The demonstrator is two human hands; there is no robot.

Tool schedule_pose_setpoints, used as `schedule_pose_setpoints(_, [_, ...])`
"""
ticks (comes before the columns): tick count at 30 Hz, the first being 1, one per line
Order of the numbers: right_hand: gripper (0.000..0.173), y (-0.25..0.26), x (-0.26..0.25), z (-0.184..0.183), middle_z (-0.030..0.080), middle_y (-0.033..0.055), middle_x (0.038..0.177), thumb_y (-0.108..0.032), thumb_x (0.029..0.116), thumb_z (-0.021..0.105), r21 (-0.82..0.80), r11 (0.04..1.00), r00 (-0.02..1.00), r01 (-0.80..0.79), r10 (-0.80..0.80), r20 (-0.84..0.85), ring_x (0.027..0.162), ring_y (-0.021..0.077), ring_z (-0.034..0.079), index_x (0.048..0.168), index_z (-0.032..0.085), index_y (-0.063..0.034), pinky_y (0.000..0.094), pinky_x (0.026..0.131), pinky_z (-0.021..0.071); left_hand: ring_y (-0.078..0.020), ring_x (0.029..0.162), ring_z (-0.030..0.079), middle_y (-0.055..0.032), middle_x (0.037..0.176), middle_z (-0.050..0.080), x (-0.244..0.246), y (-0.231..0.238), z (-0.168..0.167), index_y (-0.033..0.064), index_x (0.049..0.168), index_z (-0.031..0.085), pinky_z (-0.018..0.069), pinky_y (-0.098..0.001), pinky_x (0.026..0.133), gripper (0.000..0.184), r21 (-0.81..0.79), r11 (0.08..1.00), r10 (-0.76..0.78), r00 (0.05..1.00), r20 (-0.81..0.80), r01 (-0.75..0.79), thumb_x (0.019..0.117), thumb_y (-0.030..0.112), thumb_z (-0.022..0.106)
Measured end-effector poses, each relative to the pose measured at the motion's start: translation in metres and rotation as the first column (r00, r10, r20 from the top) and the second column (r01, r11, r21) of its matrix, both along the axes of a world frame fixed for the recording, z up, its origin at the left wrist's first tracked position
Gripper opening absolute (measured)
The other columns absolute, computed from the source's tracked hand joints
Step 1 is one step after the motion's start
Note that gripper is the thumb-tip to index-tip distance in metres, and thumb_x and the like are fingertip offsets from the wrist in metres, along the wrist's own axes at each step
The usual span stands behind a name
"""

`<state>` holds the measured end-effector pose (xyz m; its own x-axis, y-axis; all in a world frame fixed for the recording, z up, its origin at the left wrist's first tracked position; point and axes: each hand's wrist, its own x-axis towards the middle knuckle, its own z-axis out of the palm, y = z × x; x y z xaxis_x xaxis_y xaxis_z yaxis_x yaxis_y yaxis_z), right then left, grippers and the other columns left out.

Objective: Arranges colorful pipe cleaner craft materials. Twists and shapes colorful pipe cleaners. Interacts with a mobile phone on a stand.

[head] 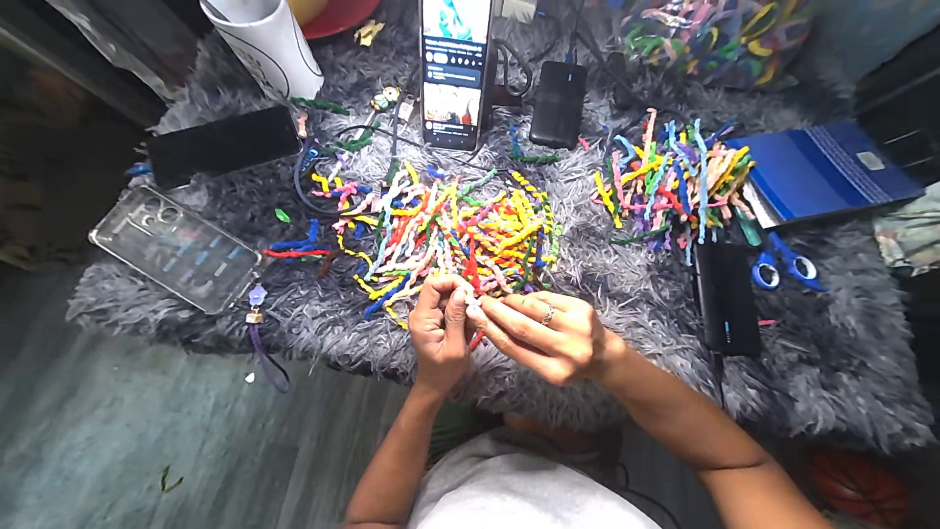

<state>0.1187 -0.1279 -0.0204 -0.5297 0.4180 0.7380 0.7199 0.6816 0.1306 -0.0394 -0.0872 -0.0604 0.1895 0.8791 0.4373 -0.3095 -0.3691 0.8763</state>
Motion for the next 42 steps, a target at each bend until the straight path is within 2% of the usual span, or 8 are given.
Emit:
schedule_pose_setpoints(12, [0.019, 0.008, 0.004, -0.008, 0.078, 0.0152, 0.100, -0.004, 0.0992, 0.060, -0.032, 0.997, 0.998, 0.063, -0.064, -0.026, 0.083, 0.0218, 0.073, 0.108, 0.077, -0.0027, 0.0303, 0.071, 0.0556, 0.0073, 0.049, 0.047, 0.0142, 0.067, 0.058, -0.002, 0.005, 0.003, 0.0209, 0.106, 0.060, 0.0415, -0.0089, 0.047, 0.020, -0.191, 0.975, -0.090, 0.985, 0.146, 0.117, 0.1086, 0.014, 0.042])
schedule_pose_setpoints(20, [0.010, 0.013, 0.001, -0.011, 0.077, 0.0153, 0.096, -0.003, 0.0949, 0.069, -0.162, 0.971, 0.869, -0.175, 0.075, -0.490, 0.089, 0.0162, 0.074, 0.097, 0.076, 0.0034, 0.0247, 0.079, 0.0589, 0.0087, 0.057, 0.049, 0.0162, 0.075, 0.060, 0.002, 0.001, 0.001, 0.0214, 0.108, 0.062, 0.0432, -0.0093, 0.052, 0.011, -0.010, 0.998, -0.061, 0.998, -0.021, 0.061, 0.1076, 0.018, 0.051])
schedule_pose_setpoints(23, [0.014, 0.011, 0.003, -0.002, 0.074, 0.0131, 0.094, -0.006, 0.0941, 0.071, -0.303, 0.907, 0.758, -0.293, 0.027, -0.651, 0.086, 0.0083, 0.071, 0.098, 0.073, 0.0068, 0.0202, 0.079, 0.0591, 0.0108, 0.064, 0.052, 0.0159, 0.082, 0.063, 0.000, -0.003, 0.004, 0.0184, 0.110, 0.062, 0.0444, -0.0076, 0.057, 0.010, 0.116, 0.993, 0.002, 0.995, -0.103, 0.010, 0.1077, 0.021, 0.053])
schedule_pose_setpoints(26, [0.016, 0.009, 0.007, 0.005, 0.074, 0.0076, 0.091, -0.008, 0.0934, 0.070, -0.461, 0.758, 0.652, -0.461, -0.063, -0.756, 0.077, 0.0016, 0.068, 0.098, 0.074, 0.0065, 0.0176, 0.071, 0.0581, 0.0104, 0.067, 0.053, 0.0116, 0.085, 0.064, -0.006, -0.003, 0.009, 0.0146, 0.110, 0.062, 0.0450, -0.0075, 0.060, 0.012, 0.241, 0.970, 0.068, 0.985, -0.161, -0.028, 0.1071, 0.025, 0.055])
schedule_pose_setpoints(29, [0.012, 0.008, 0.012, 0.011, 0.074, 0.0047, 0.093, -0.006, 0.0936, 0.069, -0.510, 0.614, 0.580, -0.603, -0.103, -0.808, 0.080, 0.0013, 0.069, 0.097, 0.073, 0.0051, 0.0187, 0.072, 0.0594, 0.0076, 0.069, 0.056, 0.0038, 0.083, 0.064, -0.012, -0.001, 0.016, 0.0079, 0.109, 0.062, 0.0478, -0.0083, 0.065, 0.018, 0.376, 0.926, 0.122, 0.960, -0.252, -0.019, 0.1070, 0.025, 0.055])
schedule_pose_setpoints(31, [0.008, 0.007, 0.014, 0.014, 0.074, 0.0049, 0.094, -0.003, 0.0918, 0.071, -0.496, 0.585, 0.552, -0.642, -0.097, -0.828, 0.083, 0.0026, 0.070, 0.095, 0.073, 0.0047, 0.0192, 0.073, 0.0602, 0.0055, 0.070, 0.058, 0.0007, 0.081, 0.063, -0.014, -0.001, 0.020, 0.0064, 0.110, 0.061, 0.0484, -0.0092, 0.066, 0.019, 0.433, 0.901, 0.157, 0.944, -0.291, -0.016, 0.1072, 0.024, 0.055])
schedule_pose_setpoints(35, [0.007, 0.007, 0.015, 0.018, 0.074, 0.0072, 0.092, -0.001, 0.0898, 0.073, -0.460, 0.652, 0.585, -0.603, -0.030, -0.810, 0.082, 0.0034, 0.069, 0.092, 0.074, 0.0054, 0.0175, 0.071, 0.0579, 0.0008, 0.070, 0.060, -0.0034, 0.082, 0.065, -0.016, -0.004, 0.025, 0.0052, 0.110, 0.061, 0.0486, -0.0114, 0.067, 0.018, 0.508, 0.861, 0.232, 0.909, -0.346, -0.027, 0.1076, 0.022, 0.054])
schedule_pose_setpoints(42, [0.009, 0.004, 0.006, 0.011, 0.074, 0.0127, 0.089, -0.004, 0.0919, 0.072, -0.263, 0.948, 0.825, -0.182, 0.001, -0.565, 0.086, 0.0113, 0.071, 0.091, 0.077, 0.0034, 0.0207, 0.079, 0.0577, -0.0042, 0.062, 0.060, -0.0072, 0.072, 0.068, -0.018, -0.008, 0.032, -0.0006, 0.100, 0.070, 0.0461, -0.0159, 0.059, 0.024, 0.559, 0.819, 0.430, 0.784, -0.448, -0.131, 0.1041, 0.020, 0.058])
